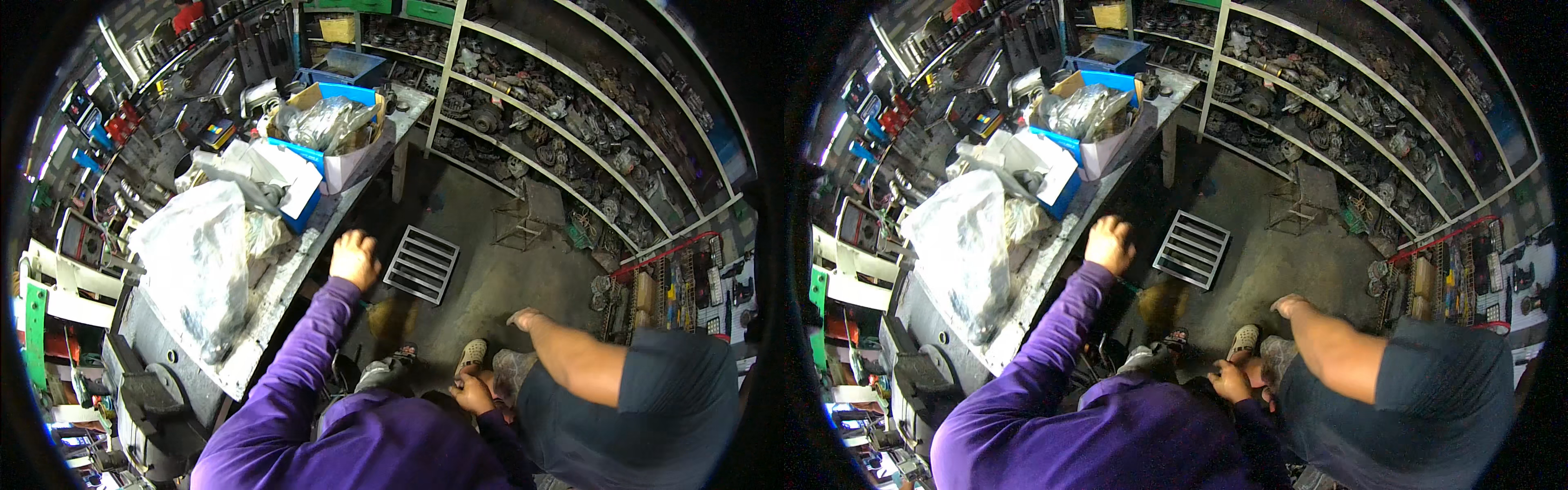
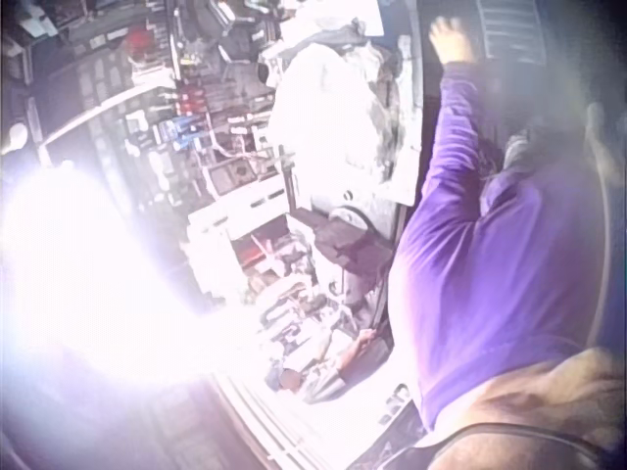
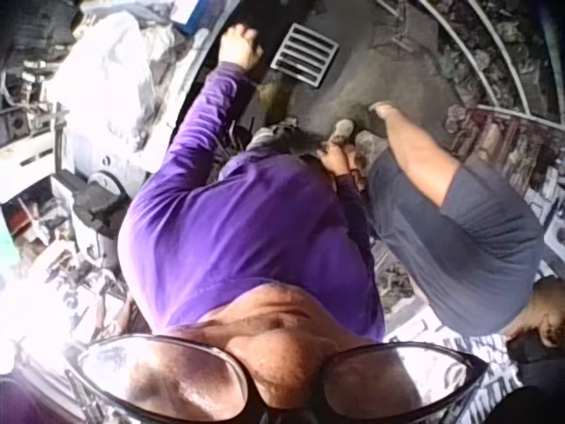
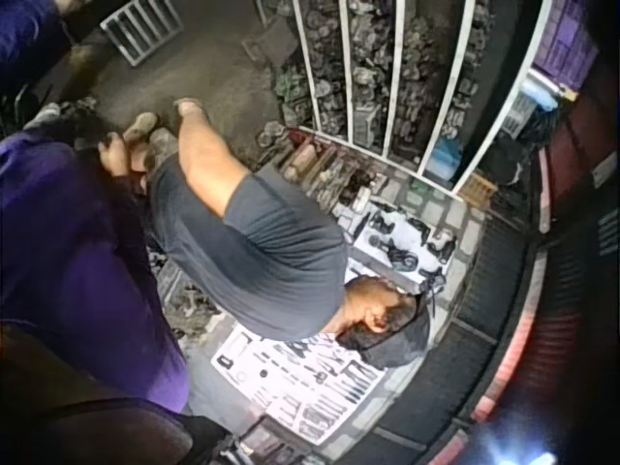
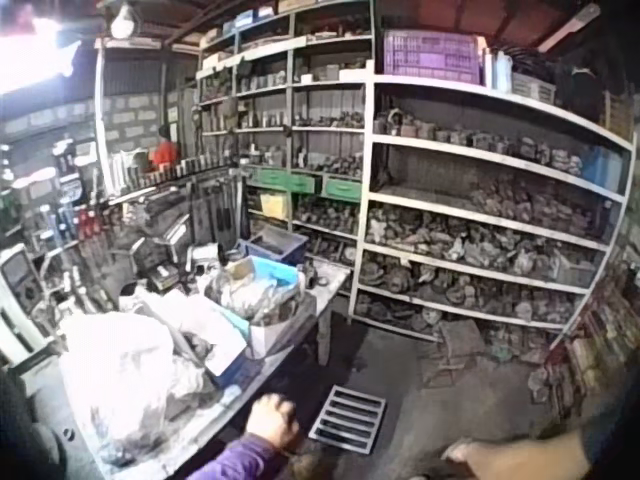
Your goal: The person is working on a small engine component, using a wrench to tighten bolts and a hammer to tap parts into place. They also use a grinding wheel to smooth a small metal piece.
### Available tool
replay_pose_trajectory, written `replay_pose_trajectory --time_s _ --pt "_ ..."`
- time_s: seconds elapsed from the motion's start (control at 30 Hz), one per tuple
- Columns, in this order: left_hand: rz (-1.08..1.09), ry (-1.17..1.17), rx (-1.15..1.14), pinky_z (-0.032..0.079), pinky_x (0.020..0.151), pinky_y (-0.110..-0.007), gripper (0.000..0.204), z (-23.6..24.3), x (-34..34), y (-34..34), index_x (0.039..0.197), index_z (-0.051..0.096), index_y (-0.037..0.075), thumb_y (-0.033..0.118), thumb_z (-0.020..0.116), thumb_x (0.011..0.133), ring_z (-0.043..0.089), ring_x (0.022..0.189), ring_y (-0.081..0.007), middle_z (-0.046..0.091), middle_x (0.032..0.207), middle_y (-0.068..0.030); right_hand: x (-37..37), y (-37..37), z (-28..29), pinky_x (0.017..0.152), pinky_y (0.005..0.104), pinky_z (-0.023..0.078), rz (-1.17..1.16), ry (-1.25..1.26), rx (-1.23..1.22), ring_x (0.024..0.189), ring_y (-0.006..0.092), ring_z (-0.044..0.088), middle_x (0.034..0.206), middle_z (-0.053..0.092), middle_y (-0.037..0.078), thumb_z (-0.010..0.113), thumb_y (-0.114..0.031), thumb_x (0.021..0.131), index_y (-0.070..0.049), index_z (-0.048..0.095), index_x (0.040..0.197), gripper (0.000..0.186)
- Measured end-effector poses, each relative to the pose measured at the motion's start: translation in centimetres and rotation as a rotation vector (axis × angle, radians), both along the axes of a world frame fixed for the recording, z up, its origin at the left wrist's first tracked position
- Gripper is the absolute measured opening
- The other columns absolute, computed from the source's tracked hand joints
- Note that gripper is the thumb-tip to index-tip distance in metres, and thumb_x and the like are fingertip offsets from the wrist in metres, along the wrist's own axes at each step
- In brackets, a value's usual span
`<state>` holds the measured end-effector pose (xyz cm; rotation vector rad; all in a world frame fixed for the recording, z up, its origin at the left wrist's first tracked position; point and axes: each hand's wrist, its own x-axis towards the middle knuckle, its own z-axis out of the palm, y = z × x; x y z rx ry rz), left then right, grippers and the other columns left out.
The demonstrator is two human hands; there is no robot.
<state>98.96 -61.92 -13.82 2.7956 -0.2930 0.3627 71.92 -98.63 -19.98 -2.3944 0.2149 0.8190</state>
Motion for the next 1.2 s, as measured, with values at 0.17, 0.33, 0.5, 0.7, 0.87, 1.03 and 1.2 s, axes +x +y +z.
replay_pose_trajectory --time_s 0.17,0.33,0.5,0.7,0.87,1.03,1.2 --pt "0.026 -0.071 -0.034 0.045 0.114 -0.052 0.062 -0.5 7.6 5.0 0.136 0.064 0.013 0.02 0.084 0.078 0.054 0.135 -0.0417 0.057 0.142 -0.0211 6.3 1.9 0.8 0.094 0.0458 0.056 0.059 -0.094 0.046 0.107 0.0385 0.072 0.111 0.076 0.021 0.076 -0.03 0.093 -0.002 0.07 0.127 0.045" --pt "0.115 0.16 -0.266 0.046 0.118 -0.051 0.072 -3.2 9.1 6.9 0.153 0.052 0.019 0.018 0.079 0.087 0.049 0.142 -0.0466 0.05 0.154 -0.0252 10.5 3.1 0.6 0.093 0.0526 0.055 0.123 -0.068 0.141 0.105 0.0468 0.07 0.11 0.074 0.027 0.075 -0.027 0.093 -0.001 0.069 0.126 0.042" --pt "0.149 0.118 -0.202 0.043 0.117 -0.053 0.066 -4.0 9.4 7.0 0.146 0.058 0.019 0.017 0.08 0.083 0.051 0.138 -0.0453 0.056 0.147 -0.0234 15.7 4.3 1.7 0.093 0.0521 0.056 0.109 -0.15 0.12 0.108 0.0468 0.07 0.113 0.074 0.027 0.075 -0.027 0.093 -0.001 0.068 0.126 0.043" --pt "0.137 0.092 -0.157 0.039 0.119 -0.053 0.064 -3.4 9.4 7.3 0.143 0.062 0.019 0.019 0.081 0.082 0.05 0.14 -0.0426 0.058 0.147 -0.0204 22.4 4.9 4.6 0.096 0.0504 0.056 0.16 -0.223 0.033 0.111 0.0449 0.071 0.116 0.075 0.025 0.072 -0.028 0.095 -0.004 0.068 0.128 0.04" --pt "0.162 0.043 -0.113 0.04 0.119 -0.051 0.061 -3.6 9.4 7.3 0.142 0.063 0.02 0.018 0.081 0.084 0.052 0.138 -0.0421 0.059 0.146 -0.0203 26.5 4.6 4.5 0.094 0.0498 0.056 0.183 -0.205 0.028 0.109 0.0427 0.072 0.115 0.076 0.021 0.072 -0.029 0.095 -0.006 0.07 0.125 0.038" --pt "0.178 -0.01 -0.13 0.048 0.111 -0.051 0.052 -3.6 8.9 7.3 0.137 0.065 0.015 0.019 0.078 0.087 0.057 0.131 -0.0448 0.062 0.141 -0.0229 32.1 2.6 2.2 0.094 0.05 0.056 0.244 -0.195 0.054 0.108 0.0433 0.072 0.114 0.076 0.025 0.073 -0.028 0.094 -0.003 0.07 0.124 0.04" --pt "0.257 0.011 -0.157 0.047 0.112 -0.052 0.049 -3.0 8.5 6.9 0.13 0.069 0.011 0.021 0.079 0.083 0.057 0.13 -0.0437 0.063 0.139 -0.0194 39.0 -0.6 -0.3 0.094 0.0503 0.056 0.254 -0.241 0.149 0.107 0.0451 0.072 0.112 0.075 0.026 0.074 -0.026 0.093 -0.001 0.07 0.126 0.041"
